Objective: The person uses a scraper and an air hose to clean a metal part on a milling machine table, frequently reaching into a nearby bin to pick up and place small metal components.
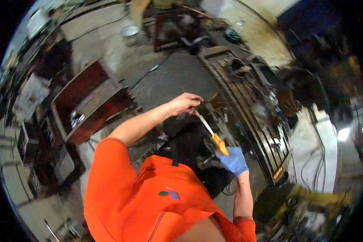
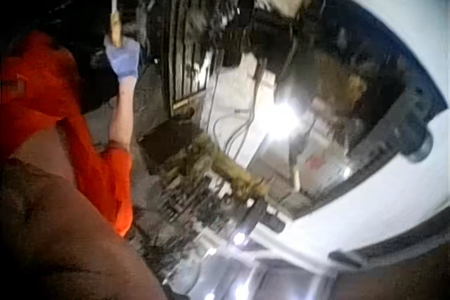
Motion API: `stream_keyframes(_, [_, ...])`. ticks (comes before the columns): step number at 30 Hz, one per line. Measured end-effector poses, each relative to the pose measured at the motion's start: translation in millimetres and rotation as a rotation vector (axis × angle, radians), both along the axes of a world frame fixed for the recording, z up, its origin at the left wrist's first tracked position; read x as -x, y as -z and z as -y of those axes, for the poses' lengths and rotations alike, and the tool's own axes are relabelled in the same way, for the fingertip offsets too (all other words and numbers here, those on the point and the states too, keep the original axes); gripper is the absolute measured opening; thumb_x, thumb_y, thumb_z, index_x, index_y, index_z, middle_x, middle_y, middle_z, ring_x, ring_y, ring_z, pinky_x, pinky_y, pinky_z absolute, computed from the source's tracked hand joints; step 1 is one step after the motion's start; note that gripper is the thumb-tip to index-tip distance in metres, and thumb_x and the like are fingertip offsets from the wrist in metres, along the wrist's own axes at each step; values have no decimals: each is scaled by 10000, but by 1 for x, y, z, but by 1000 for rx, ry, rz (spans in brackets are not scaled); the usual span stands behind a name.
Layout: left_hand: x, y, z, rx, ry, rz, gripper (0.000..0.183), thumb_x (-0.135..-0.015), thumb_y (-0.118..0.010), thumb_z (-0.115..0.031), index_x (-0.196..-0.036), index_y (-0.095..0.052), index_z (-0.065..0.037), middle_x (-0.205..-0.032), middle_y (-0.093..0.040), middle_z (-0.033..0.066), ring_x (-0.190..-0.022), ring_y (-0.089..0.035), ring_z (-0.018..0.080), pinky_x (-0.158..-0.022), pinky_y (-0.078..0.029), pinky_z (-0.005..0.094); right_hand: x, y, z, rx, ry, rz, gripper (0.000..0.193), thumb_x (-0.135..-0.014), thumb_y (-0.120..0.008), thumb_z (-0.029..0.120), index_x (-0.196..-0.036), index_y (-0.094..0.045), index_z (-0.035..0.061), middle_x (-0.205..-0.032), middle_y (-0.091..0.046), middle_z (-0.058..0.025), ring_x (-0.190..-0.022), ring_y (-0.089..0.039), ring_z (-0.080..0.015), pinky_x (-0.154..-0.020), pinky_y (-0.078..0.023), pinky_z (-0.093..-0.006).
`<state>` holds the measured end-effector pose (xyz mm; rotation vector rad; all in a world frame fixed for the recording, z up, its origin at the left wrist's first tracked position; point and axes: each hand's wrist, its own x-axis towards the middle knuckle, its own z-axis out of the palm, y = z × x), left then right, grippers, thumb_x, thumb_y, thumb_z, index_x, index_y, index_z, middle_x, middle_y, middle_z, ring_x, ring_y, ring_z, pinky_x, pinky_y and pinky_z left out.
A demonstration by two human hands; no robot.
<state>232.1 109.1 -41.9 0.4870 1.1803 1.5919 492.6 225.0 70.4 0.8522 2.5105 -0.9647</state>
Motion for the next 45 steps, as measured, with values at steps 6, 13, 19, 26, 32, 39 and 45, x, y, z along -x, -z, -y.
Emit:
stream_keyframes(6, [90,-53,208,460,-570,-861,374,-792,-618,-192,-1111,-567,-3,-781,-646,78,-661,-593,126,-610,-464,266,5,14,4,3,-154,-279,334,-751,-636,348,-815,-600,22,-634,-588,-157,-581,-586,-293,-528,-436,-353])
stream_keyframes(13, [128,-8,435,1732,-376,-1108,296,-693,-607,-152,-980,-585,-84,-1045,-589,159,-994,-552,315,-832,-457,403,-9,43,-6,52,-145,-273,283,-749,-665,273,-819,-600,7,-624,-586,-130,-529,-544,-183,-514,-426,-323])
stream_keyframes(19, [115,61,473,1749,-80,-1161,238,-686,-619,-138,-908,-575,-64,-967,-610,137,-922,-586,314,-758,-489,409,0,45,-4,10,-126,-280,275,-738,-676,255,-807,-598,1,-642,-594,-150,-547,-564,-210,-520,-434,-320])
stream_keyframes(26, [119,25,439,1354,-673,-1264,349,-707,-645,-191,-1003,-563,-24,-912,-617,173,-783,-621,301,-692,-495,380,-7,27,2,-32,-162,-259,264,-729,-675,247,-870,-607,35,-681,-595,-172,-591,-584,-305,-532,-445,-339])
stream_keyframes(32, [118,-74,244,368,-722,-633,278,-785,-597,-147,-976,-527,43,-785,-591,89,-640,-604,159,-576,-460,272,24,-24,17,-162,-304,-248,344,-737,-627,373,-918,-605,82,-729,-606,-181,-693,-595,-356,-607,-467,-412])
stream_keyframes(39, [51,-63,-11,9,-201,-876,146,-743,-586,-90,-692,-465,-26,-606,-543,44,-535,-561,116,-493,-448,265,17,-23,-17,-226,-202,-97,450,-750,-522,494,-890,-630,80,-781,-616,-196,-763,-586,-371,-692,-456,-435])
stream_keyframes(45, [-48,-63,-151,37,14,-1378,256,-629,-636,-248,-654,-523,-20,-598,-556,124,-602,-587,251,-564,-455,355,-59,-15,-68,-386,50,-25,466,-740,-528,513,-830,-644,71,-729,-604,-208,-703,-597,-352,-636,-464,-413])
